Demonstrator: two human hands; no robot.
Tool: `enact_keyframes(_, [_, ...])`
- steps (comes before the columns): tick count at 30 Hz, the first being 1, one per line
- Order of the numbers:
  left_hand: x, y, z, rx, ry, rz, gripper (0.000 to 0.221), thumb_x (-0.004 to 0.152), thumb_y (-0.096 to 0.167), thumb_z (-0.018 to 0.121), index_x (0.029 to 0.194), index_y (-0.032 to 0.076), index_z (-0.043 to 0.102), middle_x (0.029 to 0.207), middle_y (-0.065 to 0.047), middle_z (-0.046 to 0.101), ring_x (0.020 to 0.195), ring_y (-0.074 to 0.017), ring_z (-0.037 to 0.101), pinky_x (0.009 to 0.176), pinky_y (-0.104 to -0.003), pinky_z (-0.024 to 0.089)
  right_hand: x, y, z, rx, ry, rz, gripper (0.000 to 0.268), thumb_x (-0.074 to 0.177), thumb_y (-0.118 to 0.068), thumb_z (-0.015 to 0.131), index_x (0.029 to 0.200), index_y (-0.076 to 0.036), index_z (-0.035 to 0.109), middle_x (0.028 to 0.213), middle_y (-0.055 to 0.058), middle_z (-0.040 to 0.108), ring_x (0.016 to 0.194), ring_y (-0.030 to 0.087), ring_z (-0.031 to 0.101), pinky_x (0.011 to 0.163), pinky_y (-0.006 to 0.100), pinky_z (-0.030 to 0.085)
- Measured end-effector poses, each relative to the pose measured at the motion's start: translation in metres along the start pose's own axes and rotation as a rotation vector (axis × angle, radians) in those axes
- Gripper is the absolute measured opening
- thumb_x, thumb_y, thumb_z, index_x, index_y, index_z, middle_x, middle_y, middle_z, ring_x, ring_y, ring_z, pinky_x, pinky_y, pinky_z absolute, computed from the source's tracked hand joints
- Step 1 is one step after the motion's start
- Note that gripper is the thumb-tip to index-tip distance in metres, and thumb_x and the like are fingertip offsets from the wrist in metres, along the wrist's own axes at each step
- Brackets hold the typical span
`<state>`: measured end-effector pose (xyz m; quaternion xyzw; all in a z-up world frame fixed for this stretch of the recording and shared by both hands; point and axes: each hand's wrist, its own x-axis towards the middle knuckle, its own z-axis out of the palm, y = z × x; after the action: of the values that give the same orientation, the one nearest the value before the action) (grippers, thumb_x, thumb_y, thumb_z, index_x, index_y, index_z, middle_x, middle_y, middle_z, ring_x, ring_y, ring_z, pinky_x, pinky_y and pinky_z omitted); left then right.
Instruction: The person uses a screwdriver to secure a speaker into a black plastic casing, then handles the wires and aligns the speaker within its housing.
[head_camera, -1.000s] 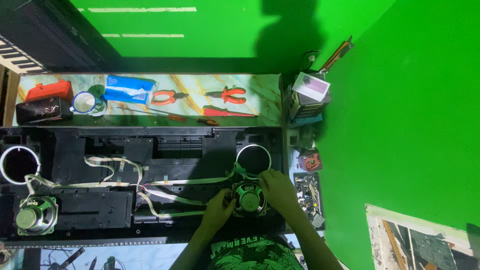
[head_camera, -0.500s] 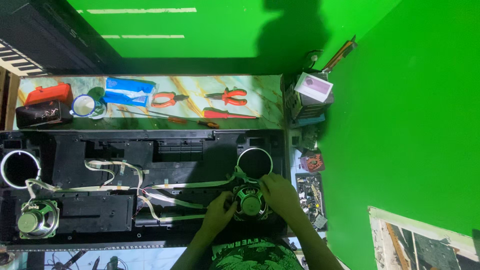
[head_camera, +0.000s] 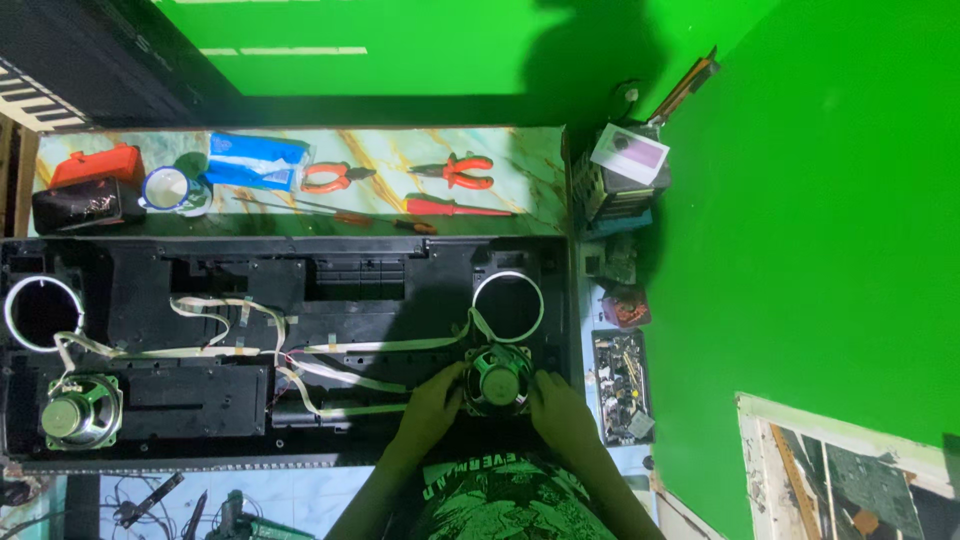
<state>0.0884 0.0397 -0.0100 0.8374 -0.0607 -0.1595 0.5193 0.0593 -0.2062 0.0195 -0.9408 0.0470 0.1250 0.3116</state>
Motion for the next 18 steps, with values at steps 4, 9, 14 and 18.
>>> enact_keyframes(4, [-0.001, 0.002, -0.003, 0.057, -0.089, 0.045, 0.046, 0.089, 0.006, 0.064, 0.135, 0.01, 0.061, 0.126, -0.014, 0.069, 0.113, -0.0323, 0.069, 0.093, -0.039, 0.054, -0.006, 0.006, 0.013, 0.038, -0.008, -0.007, 0.016, 0.098, -0.02, 0.054, 0.103, -0.006, 0.059, 0.098, 0.02, 0.067, 0.087, 0.045, 0.065, 0.074, 0.054, 0.051])
enact_keyframes(9, [-0.002, -0.006, -0.001, 0.065, -0.083, 0.095, 0.044, 0.091, 0.008, 0.064, 0.135, 0.01, 0.061, 0.128, -0.014, 0.068, 0.116, -0.0324, 0.067, 0.096, -0.039, 0.053, -0.008, -0.003, 0.012, 0.098, -0.024, 0.059, 0.017, 0.098, -0.021, 0.054, 0.101, -0.005, 0.059, 0.1, 0.019, 0.068, 0.088, 0.046, 0.065, 0.072, 0.055, 0.05])
enact_keyframes(14, [-0.01, -0.016, 0.002, 0.14, -0.082, 0.17, 0.041, 0.093, 0.008, 0.064, 0.134, 0.01, 0.063, 0.129, -0.014, 0.068, 0.116, -0.0324, 0.066, 0.095, -0.041, 0.053, -0.012, -0.01, -0.005, 0.213, -0.075, 0.081, 0.018, 0.1, -0.021, 0.053, 0.101, -0.003, 0.058, 0.094, 0.022, 0.067, 0.086, 0.044, 0.067, 0.072, 0.051, 0.05])
enact_keyframes(18, [-0.014, -0.024, 0.005, 0.205, -0.066, 0.209, 0.04, 0.092, 0.008, 0.065, 0.132, 0.012, 0.065, 0.127, -0.013, 0.069, 0.111, -0.0323, 0.068, 0.092, -0.04, 0.054, -0.018, -0.011, -0.009, 0.259, -0.035, 0.051, 0.02, 0.099, -0.021, 0.056, 0.097, -0.002, 0.06, 0.09, 0.022, 0.067, 0.085, 0.044, 0.066, 0.071, 0.05, 0.049])
